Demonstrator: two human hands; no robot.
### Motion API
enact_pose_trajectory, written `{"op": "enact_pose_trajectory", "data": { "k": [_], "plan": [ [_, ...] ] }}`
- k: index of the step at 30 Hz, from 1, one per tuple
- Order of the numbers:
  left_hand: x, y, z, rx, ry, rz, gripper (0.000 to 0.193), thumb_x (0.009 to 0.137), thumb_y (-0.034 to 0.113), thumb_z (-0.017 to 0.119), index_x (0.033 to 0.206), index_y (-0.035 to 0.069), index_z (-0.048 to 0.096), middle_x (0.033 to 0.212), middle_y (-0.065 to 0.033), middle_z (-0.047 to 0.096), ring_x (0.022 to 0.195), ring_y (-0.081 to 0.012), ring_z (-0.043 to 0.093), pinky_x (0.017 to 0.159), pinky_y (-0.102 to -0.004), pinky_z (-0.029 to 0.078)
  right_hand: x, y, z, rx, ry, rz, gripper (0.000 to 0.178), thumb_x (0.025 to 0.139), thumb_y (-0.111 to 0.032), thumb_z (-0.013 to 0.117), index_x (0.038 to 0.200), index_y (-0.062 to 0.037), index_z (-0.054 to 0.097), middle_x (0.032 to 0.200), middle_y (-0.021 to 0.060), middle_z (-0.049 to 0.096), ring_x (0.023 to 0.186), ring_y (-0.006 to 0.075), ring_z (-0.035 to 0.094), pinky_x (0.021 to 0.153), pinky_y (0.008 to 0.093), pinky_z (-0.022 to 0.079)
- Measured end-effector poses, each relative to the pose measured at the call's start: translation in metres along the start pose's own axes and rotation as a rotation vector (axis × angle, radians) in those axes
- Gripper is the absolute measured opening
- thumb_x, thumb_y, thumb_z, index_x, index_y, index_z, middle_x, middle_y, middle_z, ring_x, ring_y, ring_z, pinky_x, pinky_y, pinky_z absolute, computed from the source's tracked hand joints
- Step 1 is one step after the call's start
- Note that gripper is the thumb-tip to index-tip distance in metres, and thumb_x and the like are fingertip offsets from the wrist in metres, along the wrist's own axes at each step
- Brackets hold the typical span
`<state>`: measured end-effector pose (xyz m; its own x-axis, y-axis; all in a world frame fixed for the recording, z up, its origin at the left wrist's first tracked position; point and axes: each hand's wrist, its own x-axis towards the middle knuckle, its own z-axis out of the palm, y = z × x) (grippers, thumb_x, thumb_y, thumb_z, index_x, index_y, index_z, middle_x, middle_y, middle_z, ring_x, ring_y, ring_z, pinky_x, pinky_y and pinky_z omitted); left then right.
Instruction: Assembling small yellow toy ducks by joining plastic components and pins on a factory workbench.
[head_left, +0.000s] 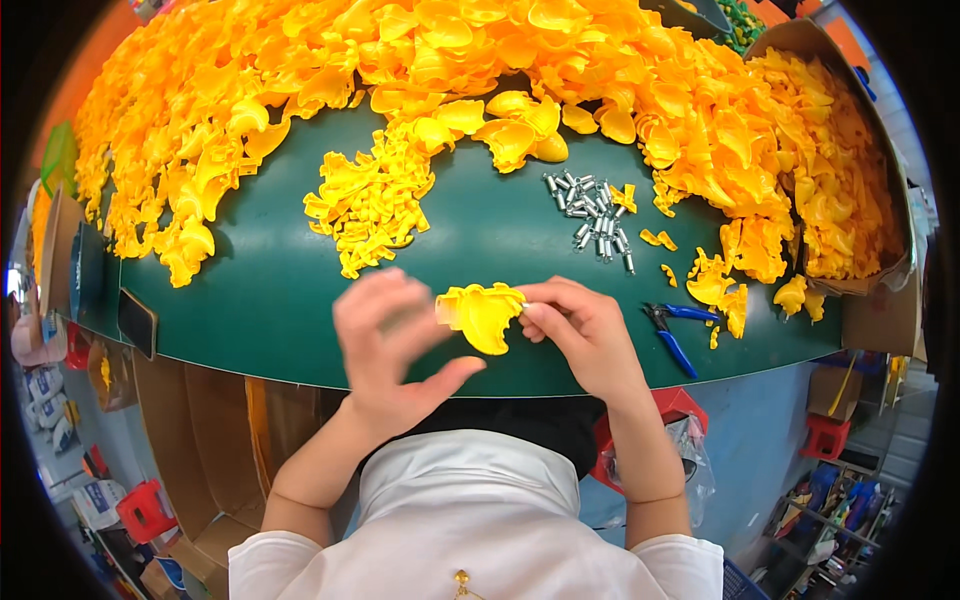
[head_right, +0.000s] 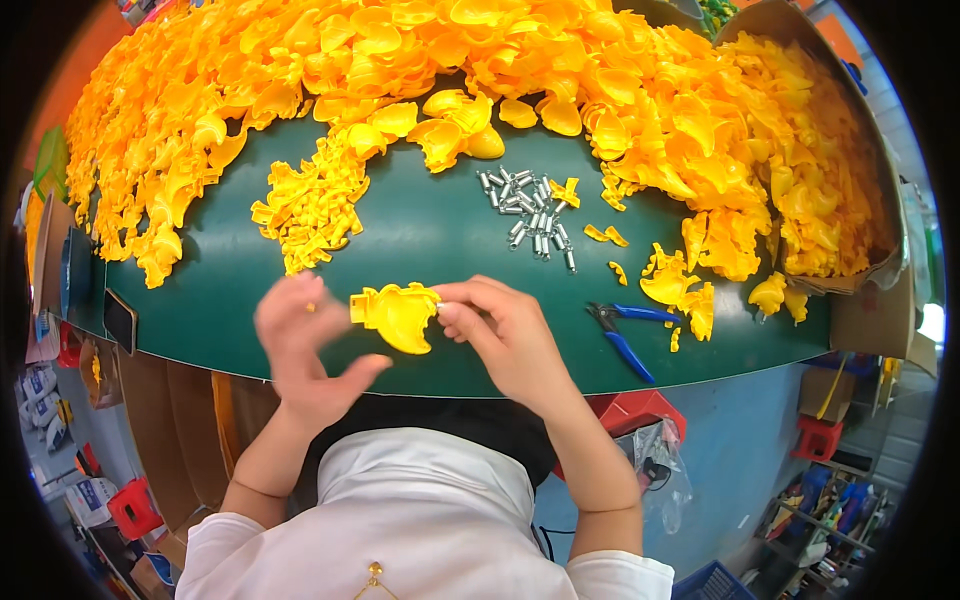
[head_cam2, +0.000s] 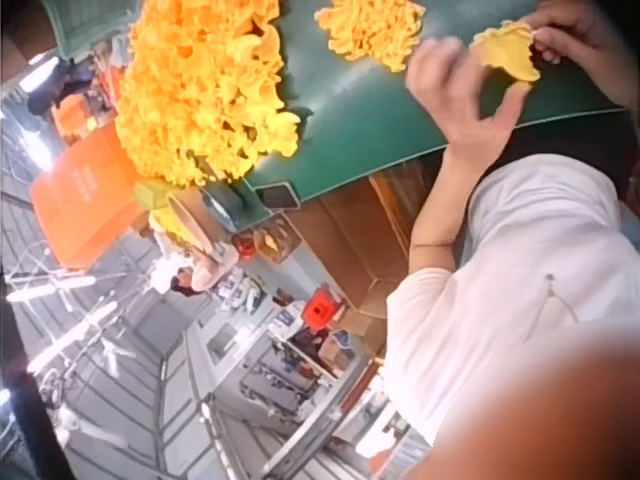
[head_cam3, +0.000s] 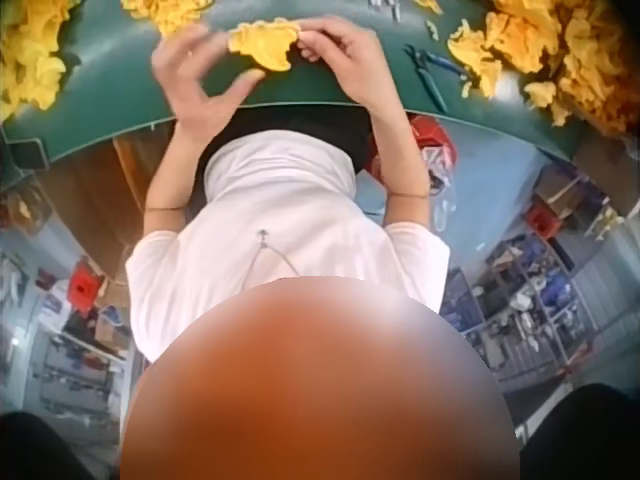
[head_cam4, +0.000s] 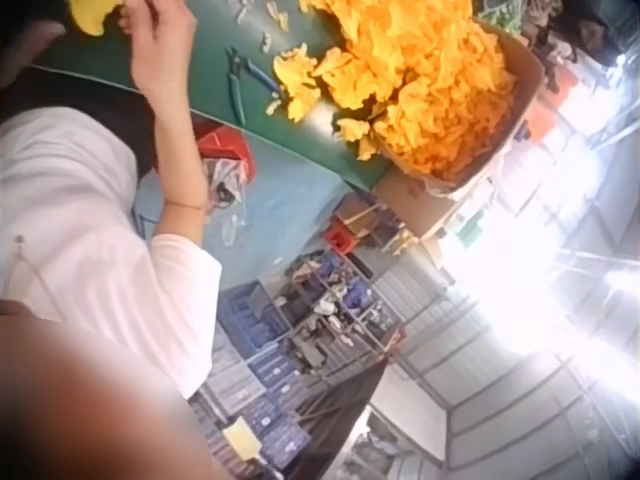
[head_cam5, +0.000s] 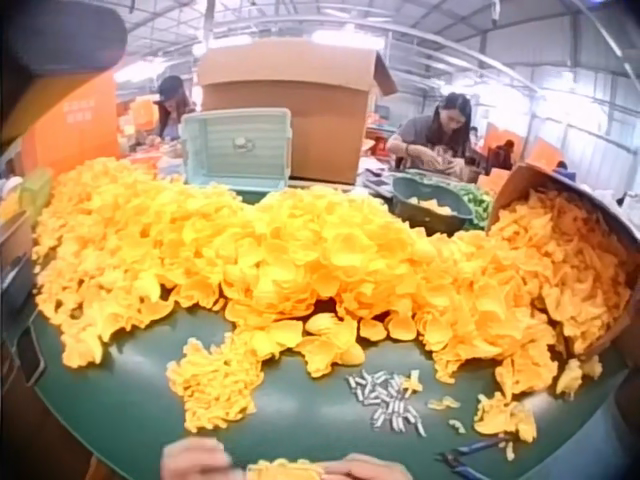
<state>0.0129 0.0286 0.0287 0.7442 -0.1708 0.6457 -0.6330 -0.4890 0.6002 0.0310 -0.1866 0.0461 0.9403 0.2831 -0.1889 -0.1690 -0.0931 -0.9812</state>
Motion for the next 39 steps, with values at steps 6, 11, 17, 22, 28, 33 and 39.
{"op": "enact_pose_trajectory", "data": {
  "k": [6, 11, 17, 22, 28, 33, 39],
  "plan": [
    [0.004, 0.027, 0.014, -0.761, -0.029, -0.716, 0.04, 0.075, -0.001, 0.068, 0.114, 0.0, 0.059, 0.101, -0.0057, 0.058, 0.09, -0.0113, 0.058, 0.082, -0.0241, 0.046, -0.024, -0.007, 0.024, 0.021, 0.03, -0.086, 0.021, 0.092, 0.001, 0.057, 0.112, 0.0043, 0.065, 0.089, 0.008, 0.06, 0.078, 0.0118, 0.06, 0.07, 0.0234, 0.051],
    [0.008, 0.029, 0.016, -0.66, -0.045, -0.659, 0.028, 0.074, -0.001, 0.067, 0.101, 0.001, 0.058, 0.092, -0.0049, 0.057, 0.082, -0.0102, 0.056, 0.074, -0.0235, 0.046, -0.03, -0.008, 0.025, -0.036, 0.055, -0.115, 0.021, 0.089, 0.003, 0.061, 0.11, 0.0043, 0.066, 0.09, 0.0088, 0.062, 0.077, 0.0124, 0.063, 0.067, 0.0217, 0.053],
    [0.006, 0.036, 0.02, -0.753, -0.021, -0.755, 0.02, 0.077, 0.0, 0.065, 0.095, 0.002, 0.055, 0.087, -0.0042, 0.055, 0.073, -0.0083, 0.056, 0.063, -0.0209, 0.046, -0.038, -0.01, 0.027, 0.102, 0.073, -0.113, 0.02, 0.089, 0.003, 0.061, 0.108, 0.0045, 0.067, 0.09, 0.0092, 0.062, 0.077, 0.012, 0.064, 0.067, 0.0218, 0.054],
    [-0.005, 0.033, 0.025, -0.721, 0.006, -0.922, 0.032, 0.075, -0.006, 0.067, 0.105, 0.001, 0.056, 0.094, -0.0051, 0.06, 0.083, -0.0105, 0.059, 0.072, -0.0221, 0.049, -0.035, 0.005, 0.036, -0.06, 0.176, -0.192, 0.016, 0.09, 0.002, 0.059, 0.105, 0.0044, 0.065, 0.086, 0.0082, 0.062, 0.078, 0.0119, 0.062, 0.069, 0.0231, 0.053],
    [0.003, 0.027, 0.011, 0.113, -0.259, -0.11, 0.053, 0.069, 0.007, 0.075, 0.119, 0.007, 0.057, 0.123, -0.0107, 0.057, 0.118, -0.0318, 0.047, 0.1, -0.0438, 0.04, -0.016, 0.006, -0.007, -0.067, 0.149, 0.032, 0.017, 0.093, -0.007, 0.059, 0.105, 0.0031, 0.065, 0.09, 0.0051, 0.066, 0.077, 0.0093, 0.06, 0.07, 0.0233, 0.049],
    [-0.011, 0.022, 0.025, 0.446, -0.448, 0.197, 0.022, 0.074, 0.008, 0.066, 0.096, 0.009, 0.068, 0.119, -0.006, 0.06, 0.119, -0.0331, 0.047, 0.099, -0.0539, 0.039, -0.01, 0.001, -0.022, -0.645, 0.193, -0.243, 0.011, 0.086, -0.007, 0.065, 0.095, -0.0035, 0.07, 0.085, 0.0084, 0.064, 0.076, 0.0235, 0.06, 0.069, 0.0317, 0.048],
    [0.003, 0.015, 0.038, 0.25, -0.475, 0.224, 0.022, 0.071, 0.006, 0.065, 0.093, 0.003, 0.065, 0.091, -0.0084, 0.056, 0.108, -0.0318, 0.056, 0.091, -0.0445, 0.049, 0.009, 0.015, -0.086, -1.274, 0.823, -0.275, 0.013, 0.079, -0.009, 0.071, 0.092, -0.0093, 0.069, 0.106, 0.0058, 0.058, 0.107, 0.0304, 0.045, 0.091, 0.0391, 0.04]
  ]
}}
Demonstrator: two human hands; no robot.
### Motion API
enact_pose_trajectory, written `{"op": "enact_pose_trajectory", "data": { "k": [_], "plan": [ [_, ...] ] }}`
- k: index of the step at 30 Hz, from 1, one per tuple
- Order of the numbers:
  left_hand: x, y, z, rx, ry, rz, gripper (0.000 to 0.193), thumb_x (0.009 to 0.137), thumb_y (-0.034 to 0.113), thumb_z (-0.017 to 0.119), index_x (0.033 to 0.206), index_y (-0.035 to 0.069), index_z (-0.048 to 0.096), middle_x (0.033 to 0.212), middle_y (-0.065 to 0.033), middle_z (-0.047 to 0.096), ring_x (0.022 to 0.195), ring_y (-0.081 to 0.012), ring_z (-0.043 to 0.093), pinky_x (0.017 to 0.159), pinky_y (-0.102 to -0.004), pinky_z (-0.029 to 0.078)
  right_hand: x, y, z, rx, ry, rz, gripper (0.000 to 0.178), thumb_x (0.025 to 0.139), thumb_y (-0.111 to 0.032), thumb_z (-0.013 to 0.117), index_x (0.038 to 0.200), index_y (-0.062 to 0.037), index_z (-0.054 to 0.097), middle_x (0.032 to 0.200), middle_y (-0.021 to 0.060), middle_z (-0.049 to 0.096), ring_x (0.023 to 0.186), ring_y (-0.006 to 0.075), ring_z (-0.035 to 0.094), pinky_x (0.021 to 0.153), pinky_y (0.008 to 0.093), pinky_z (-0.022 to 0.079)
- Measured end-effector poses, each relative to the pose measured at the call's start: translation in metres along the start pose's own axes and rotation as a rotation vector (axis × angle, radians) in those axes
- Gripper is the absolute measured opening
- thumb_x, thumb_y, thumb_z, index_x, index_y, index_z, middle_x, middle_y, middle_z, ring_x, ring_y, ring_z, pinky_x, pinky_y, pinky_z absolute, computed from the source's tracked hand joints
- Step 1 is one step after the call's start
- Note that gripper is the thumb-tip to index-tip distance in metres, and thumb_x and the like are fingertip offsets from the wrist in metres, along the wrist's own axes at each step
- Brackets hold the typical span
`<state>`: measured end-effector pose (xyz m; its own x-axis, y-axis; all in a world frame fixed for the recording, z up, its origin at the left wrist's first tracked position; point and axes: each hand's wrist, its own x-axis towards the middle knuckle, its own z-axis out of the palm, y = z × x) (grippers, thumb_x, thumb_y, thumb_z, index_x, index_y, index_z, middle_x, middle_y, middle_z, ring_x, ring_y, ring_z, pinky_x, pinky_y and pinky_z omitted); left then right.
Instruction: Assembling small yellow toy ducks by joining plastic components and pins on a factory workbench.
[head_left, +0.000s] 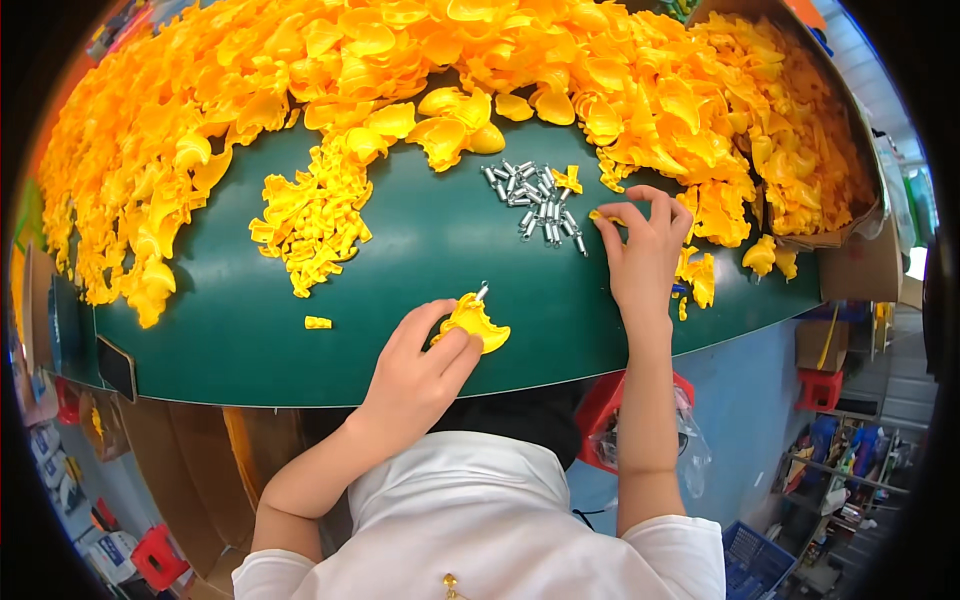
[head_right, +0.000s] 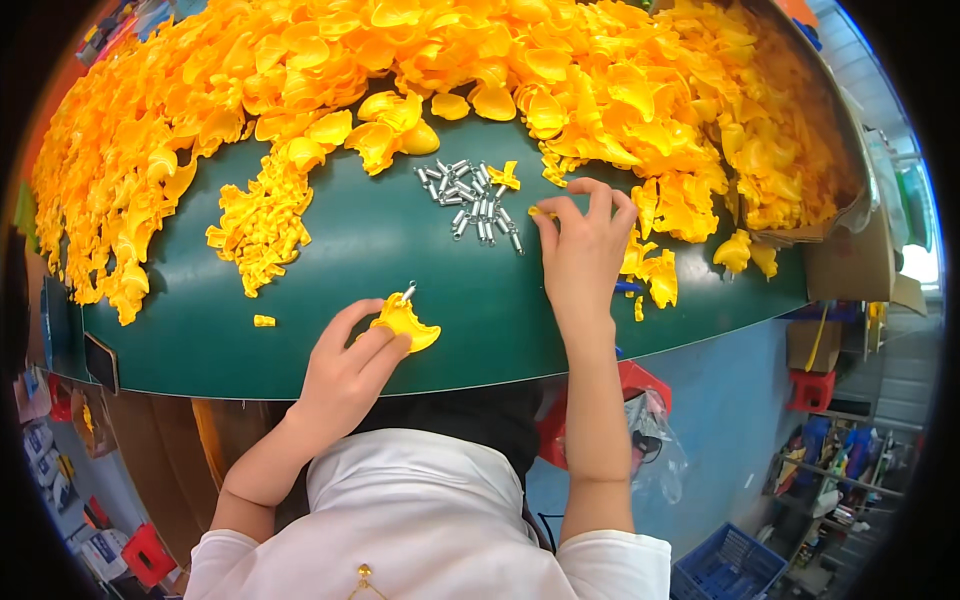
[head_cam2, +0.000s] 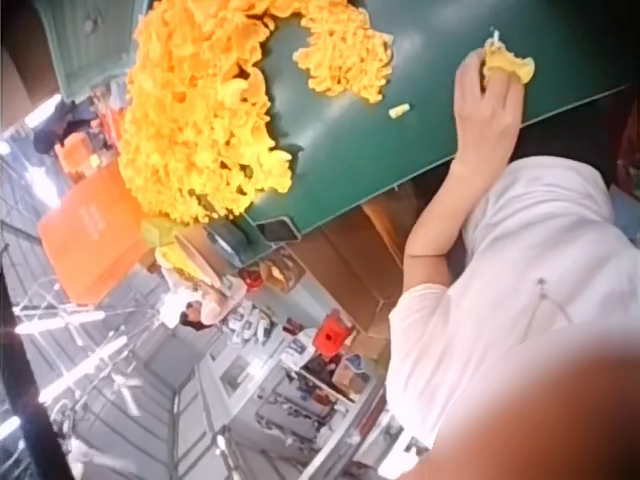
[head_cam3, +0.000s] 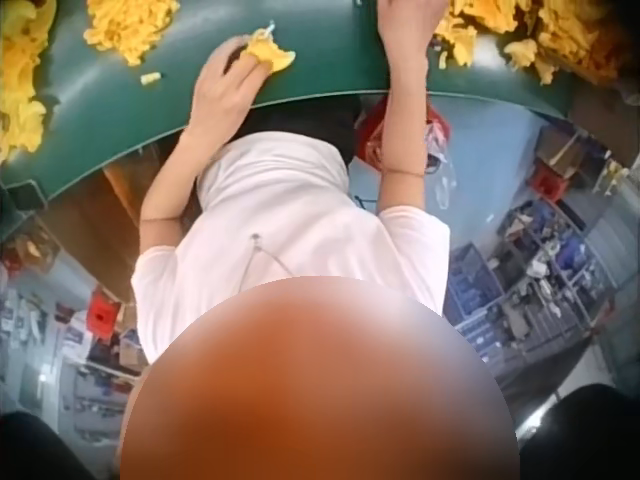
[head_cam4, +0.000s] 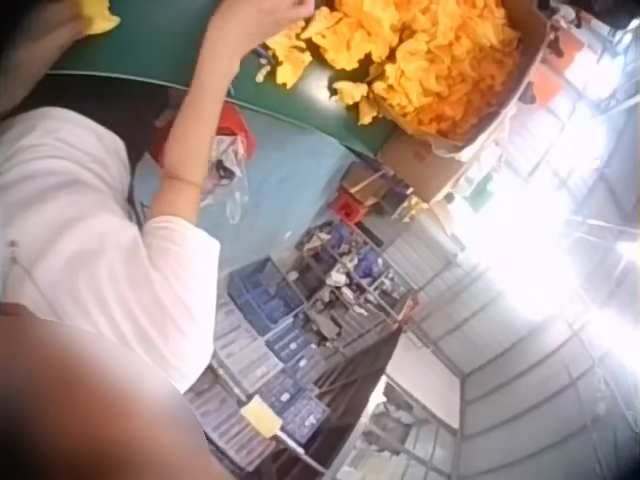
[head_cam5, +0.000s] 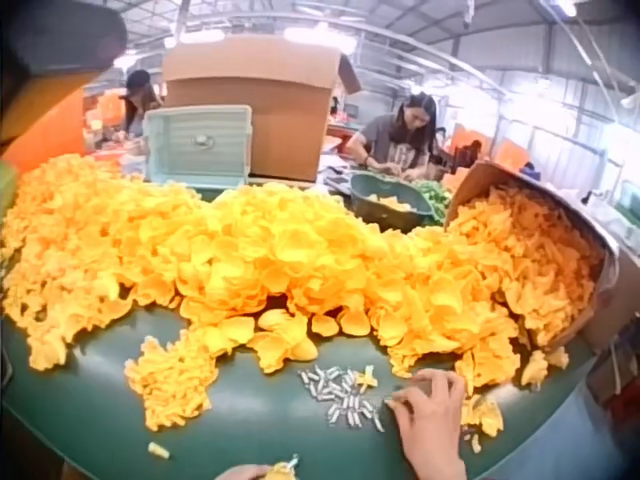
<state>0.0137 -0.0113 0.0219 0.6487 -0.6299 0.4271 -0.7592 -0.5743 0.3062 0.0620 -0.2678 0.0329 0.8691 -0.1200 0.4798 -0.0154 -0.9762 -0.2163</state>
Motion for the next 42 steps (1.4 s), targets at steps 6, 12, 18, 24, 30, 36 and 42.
{"op": "enact_pose_trajectory", "data": {
  "k": [6, 12, 18, 24, 30, 36, 42],
  "plan": [
    [0.0, 0.002, 0.007, -0.072, 0.077, -0.078, 0.022, 0.07, 0.006, 0.066, 0.092, 0.003, 0.066, 0.088, -0.0067, 0.055, 0.104, -0.0302, 0.057, 0.08, -0.038, 0.054, -0.031, -0.039, -0.021, 0.662, -0.194, -0.092, 0.009, 0.077, -0.001, 0.071, 0.085, -0.0008, 0.066, 0.083, 0.0103, 0.066, 0.078, 0.0248, 0.063, 0.073, 0.0335, 0.049],
    [0.0, 0.0, 0.009, -0.06, 0.082, -0.068, 0.023, 0.07, 0.006, 0.066, 0.093, 0.003, 0.068, 0.089, -0.0055, 0.056, 0.104, -0.0298, 0.057, 0.078, -0.0355, 0.054, -0.065, -0.072, -0.01, 0.611, -0.223, -0.136, 0.016, 0.072, 0.003, 0.074, 0.086, -0.0024, 0.068, 0.079, 0.008, 0.064, 0.072, 0.0231, 0.061, 0.063, 0.0305, 0.048],
    [-0.001, 0.0, 0.009, -0.026, 0.077, -0.065, 0.025, 0.07, 0.004, 0.066, 0.095, 0.003, 0.068, 0.09, -0.0044, 0.056, 0.104, -0.0289, 0.057, 0.073, -0.0323, 0.055, -0.07, -0.079, 0.0, 0.651, -0.165, -0.086, 0.013, 0.073, 0.002, 0.075, 0.084, -0.0011, 0.068, 0.075, 0.0078, 0.062, 0.066, 0.022, 0.059, 0.058, 0.0306, 0.046],
    [-0.001, 0.0, 0.011, -0.063, 0.098, -0.066, 0.026, 0.07, 0.003, 0.066, 0.095, 0.003, 0.068, 0.09, -0.0042, 0.056, 0.104, -0.0291, 0.056, 0.071, -0.0311, 0.054, -0.071, -0.08, -0.001, 0.659, -0.161, -0.04, 0.01, 0.075, 0.001, 0.075, 0.082, 0.0006, 0.068, 0.072, 0.0086, 0.061, 0.064, 0.022, 0.058, 0.056, 0.0306, 0.045],
    [-0.002, -0.001, 0.014, -0.064, 0.107, -0.072, 0.025, 0.069, 0.003, 0.065, 0.094, 0.003, 0.068, 0.089, -0.0041, 0.056, 0.103, -0.0298, 0.056, 0.073, -0.0314, 0.054, -0.066, -0.08, -0.003, 0.573, -0.208, -0.071, 0.01, 0.075, 0.0, 0.074, 0.084, 0.0004, 0.068, 0.072, 0.0076, 0.059, 0.064, 0.0221, 0.056, 0.057, 0.0307, 0.044],
    [-0.001, -0.001, 0.009, -0.097, 0.096, -0.069, 0.024, 0.069, 0.004, 0.065, 0.093, 0.003, 0.067, 0.088, -0.004, 0.055, 0.103, -0.0302, 0.056, 0.074, -0.0318, 0.054, -0.067, -0.075, -0.018, 0.524, -0.308, -0.179, 0.021, 0.076, -0.002, 0.071, 0.097, -0.0022, 0.07, 0.095, 0.0079, 0.059, 0.094, 0.0265, 0.053, 0.081, 0.0354, 0.044],
    [0.0, -0.003, -0.002, -0.109, 0.042, -0.068, 0.025, 0.069, 0.005, 0.066, 0.094, 0.008, 0.069, 0.094, -0.0044, 0.062, 0.107, -0.0312, 0.055, 0.087, -0.0409, 0.052, -0.012, -0.057, -0.021, 0.583, -0.455, -0.261, 0.027, 0.077, -0.003, 0.069, 0.103, -0.0093, 0.071, 0.102, 0.0064, 0.057, 0.104, 0.0279, 0.05, 0.09, 0.0366, 0.042]
  ]
}}
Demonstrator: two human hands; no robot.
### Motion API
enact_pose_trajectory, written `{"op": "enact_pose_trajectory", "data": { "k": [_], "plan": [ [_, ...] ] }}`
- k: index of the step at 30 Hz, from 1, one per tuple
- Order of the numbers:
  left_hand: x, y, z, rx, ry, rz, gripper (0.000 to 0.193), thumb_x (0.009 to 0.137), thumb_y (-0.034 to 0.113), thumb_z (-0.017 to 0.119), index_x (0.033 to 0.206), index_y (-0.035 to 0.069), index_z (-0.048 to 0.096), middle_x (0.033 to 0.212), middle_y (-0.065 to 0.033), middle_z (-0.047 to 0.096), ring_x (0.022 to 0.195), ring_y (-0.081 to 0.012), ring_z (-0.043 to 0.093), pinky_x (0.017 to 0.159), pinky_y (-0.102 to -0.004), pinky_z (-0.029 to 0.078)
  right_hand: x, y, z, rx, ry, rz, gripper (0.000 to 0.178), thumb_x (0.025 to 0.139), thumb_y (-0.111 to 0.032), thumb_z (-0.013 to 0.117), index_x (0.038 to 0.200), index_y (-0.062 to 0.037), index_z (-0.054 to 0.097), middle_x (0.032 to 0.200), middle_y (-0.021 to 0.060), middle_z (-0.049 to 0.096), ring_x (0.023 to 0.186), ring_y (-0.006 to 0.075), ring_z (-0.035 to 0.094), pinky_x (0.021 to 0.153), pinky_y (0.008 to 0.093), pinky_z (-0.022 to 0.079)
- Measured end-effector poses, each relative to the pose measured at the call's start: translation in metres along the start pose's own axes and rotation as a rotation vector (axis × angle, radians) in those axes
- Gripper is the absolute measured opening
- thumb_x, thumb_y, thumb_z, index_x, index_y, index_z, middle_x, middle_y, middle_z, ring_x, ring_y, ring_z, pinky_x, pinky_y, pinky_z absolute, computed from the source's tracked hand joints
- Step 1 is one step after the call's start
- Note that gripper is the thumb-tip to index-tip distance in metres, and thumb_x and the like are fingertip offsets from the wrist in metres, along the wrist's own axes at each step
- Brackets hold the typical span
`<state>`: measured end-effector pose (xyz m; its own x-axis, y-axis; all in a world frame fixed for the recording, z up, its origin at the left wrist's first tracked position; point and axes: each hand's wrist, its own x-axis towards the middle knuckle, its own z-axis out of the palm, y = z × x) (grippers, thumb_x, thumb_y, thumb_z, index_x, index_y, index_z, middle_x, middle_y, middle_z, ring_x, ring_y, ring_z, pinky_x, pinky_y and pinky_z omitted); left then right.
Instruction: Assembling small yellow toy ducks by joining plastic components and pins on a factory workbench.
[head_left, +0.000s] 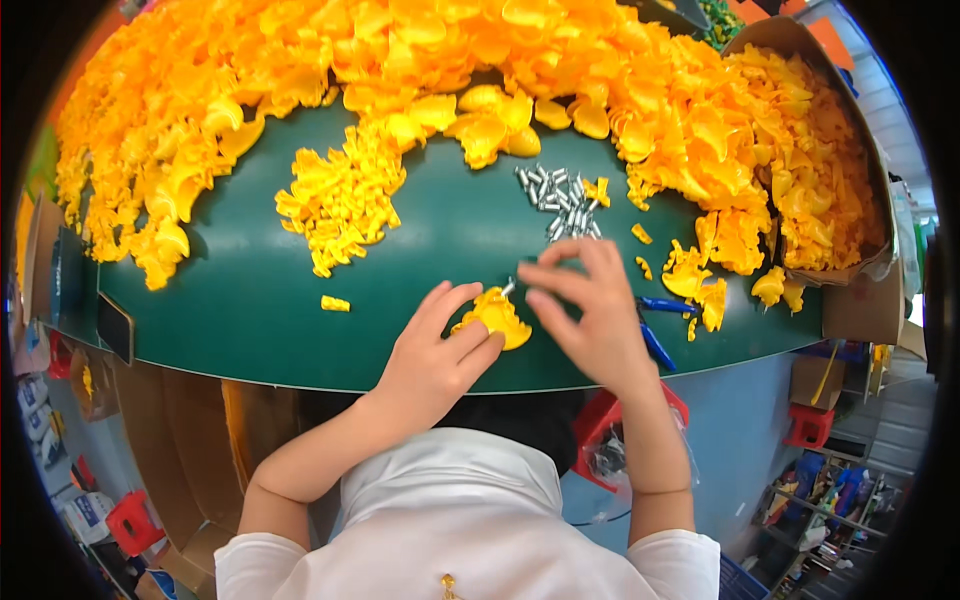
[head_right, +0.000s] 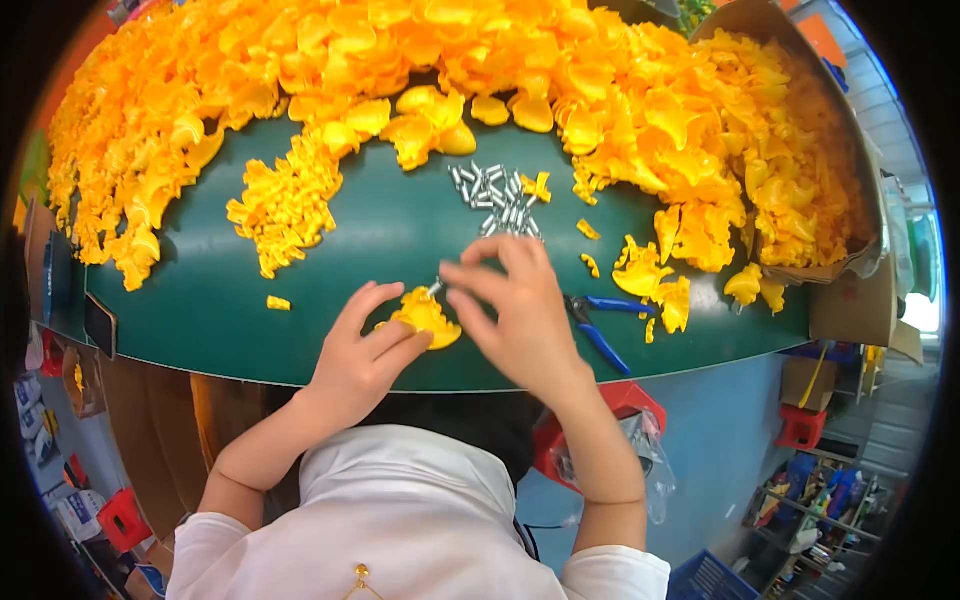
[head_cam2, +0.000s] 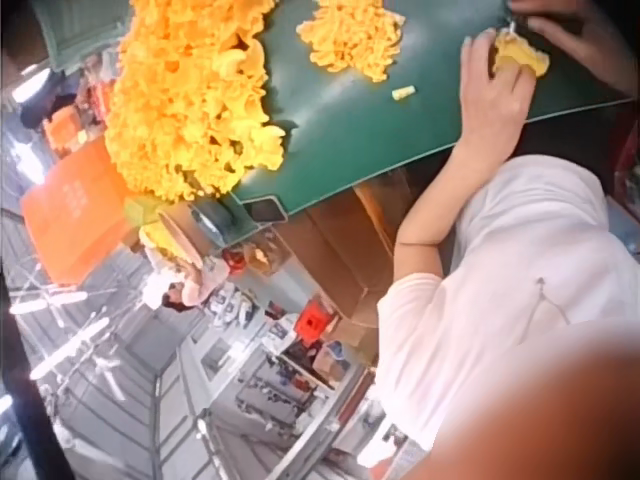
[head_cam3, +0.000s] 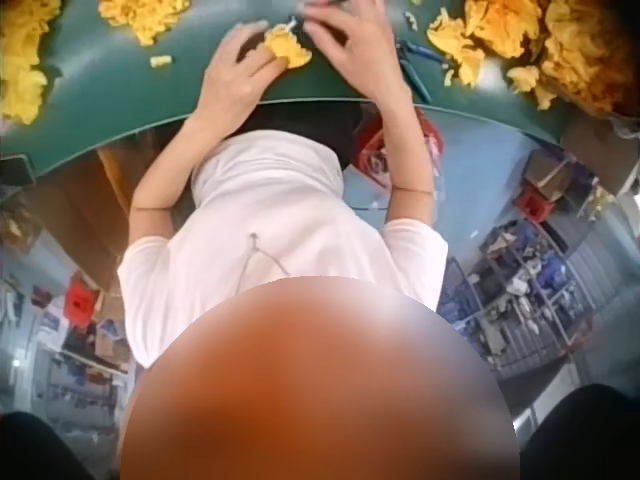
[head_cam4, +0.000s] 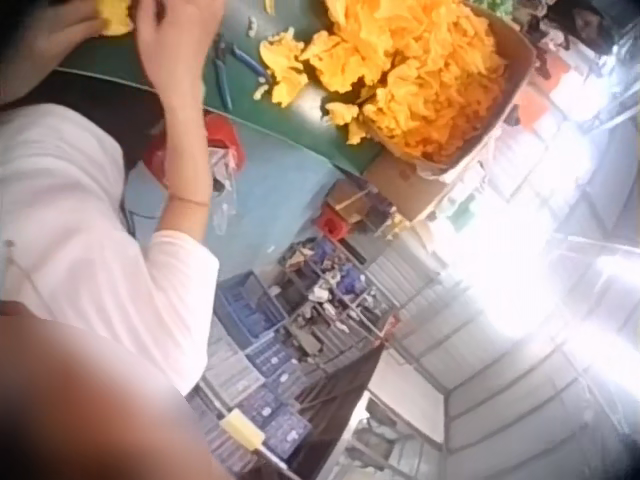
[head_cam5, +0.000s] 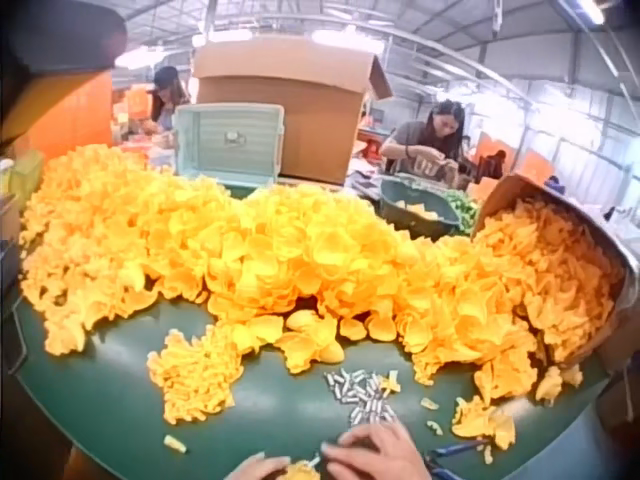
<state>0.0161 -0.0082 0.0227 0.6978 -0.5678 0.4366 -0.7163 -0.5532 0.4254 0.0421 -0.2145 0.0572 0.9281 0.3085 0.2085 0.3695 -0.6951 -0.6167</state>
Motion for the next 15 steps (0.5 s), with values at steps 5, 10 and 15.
{"op": "enact_pose_trajectory", "data": {
  "k": [5, 10, 15],
  "plan": [
    [-0.01, 0.002, -0.001, 0.169, 0.017, -0.032, 0.023, 0.068, 0.003, 0.066, 0.091, 0.005, 0.064, 0.097, -0.0063, 0.062, 0.109, -0.0327, 0.054, 0.098, -0.0441, 0.044, 0.093, 0.022, 0.005, -0.263, 0.335, -0.301, 0.025, 0.078, 0.004, 0.065, 0.099, -0.008, 0.071, 0.098, 0.0091, 0.058, 0.097, 0.0283, 0.054, 0.081, 0.0344, 0.046],
    [-0.01, 0.001, -0.003, 0.136, -0.015, -0.11, 0.032, 0.066, 0.009, 0.072, 0.096, 0.005, 0.061, 0.108, -0.0072, 0.061, 0.116, -0.0354, 0.051, 0.092, -0.0398, 0.049, 0.121, 0.038, -0.013, -0.208, 0.465, -0.133, 0.016, 0.078, -0.001, 0.066, 0.094, -0.0044, 0.069, 0.091, 0.0107, 0.062, 0.092, 0.0295, 0.059, 0.08, 0.0353, 0.048],
    [-0.016, 0.001, 0.0, 0.145, 0.06, -0.057, 0.027, 0.067, 0.004, 0.07, 0.093, 0.006, 0.065, 0.102, -0.0039, 0.064, 0.111, -0.0334, 0.052, 0.092, -0.0389, 0.047, 0.116, 0.055, 0.005, -0.225, 0.184, -0.023, 0.029, 0.075, -0.016, 0.075, 0.1, -0.0023, 0.068, 0.098, 0.0104, 0.066, 0.094, 0.0297, 0.061, 0.083, 0.0377, 0.049]
  ]
}}
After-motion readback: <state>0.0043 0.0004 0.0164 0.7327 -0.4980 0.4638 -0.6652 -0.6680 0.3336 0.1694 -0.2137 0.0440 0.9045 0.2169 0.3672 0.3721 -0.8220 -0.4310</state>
